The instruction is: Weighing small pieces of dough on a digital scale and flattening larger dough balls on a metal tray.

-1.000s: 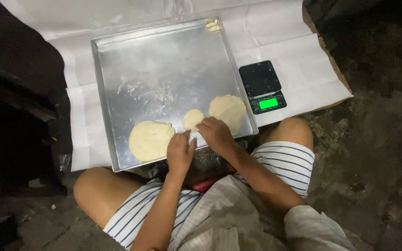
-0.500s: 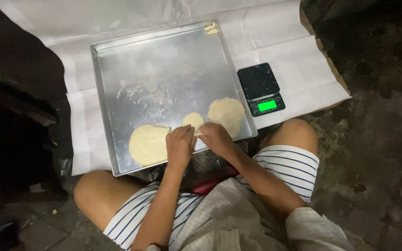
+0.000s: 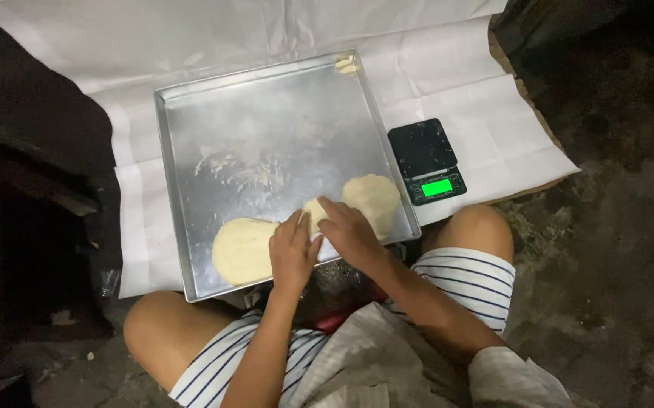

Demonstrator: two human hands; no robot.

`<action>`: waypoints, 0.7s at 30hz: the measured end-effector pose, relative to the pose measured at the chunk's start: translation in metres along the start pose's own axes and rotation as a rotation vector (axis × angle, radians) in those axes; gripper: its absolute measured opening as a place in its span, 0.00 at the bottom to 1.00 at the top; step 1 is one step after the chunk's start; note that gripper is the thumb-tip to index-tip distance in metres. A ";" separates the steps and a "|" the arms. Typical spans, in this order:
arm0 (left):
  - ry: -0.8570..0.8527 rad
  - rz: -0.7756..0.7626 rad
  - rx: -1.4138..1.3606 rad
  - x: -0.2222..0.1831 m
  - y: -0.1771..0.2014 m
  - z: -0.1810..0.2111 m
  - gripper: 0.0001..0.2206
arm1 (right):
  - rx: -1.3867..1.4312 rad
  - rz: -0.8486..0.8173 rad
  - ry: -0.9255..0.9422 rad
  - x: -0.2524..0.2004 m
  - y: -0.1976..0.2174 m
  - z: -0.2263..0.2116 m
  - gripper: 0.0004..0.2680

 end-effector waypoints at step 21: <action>-0.203 -0.114 0.103 -0.001 -0.027 -0.011 0.07 | 0.523 -0.364 -0.453 -0.044 -0.037 0.021 0.02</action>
Point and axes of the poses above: each hand's wrist, its own x-axis towards the middle knuckle, its own y-axis out of the back of the hand, z = x × y, the point moved 3 cm from there along x, towards the middle knuckle, and after that the axes turned 15 degrees about -x, right-handed, at the moved point
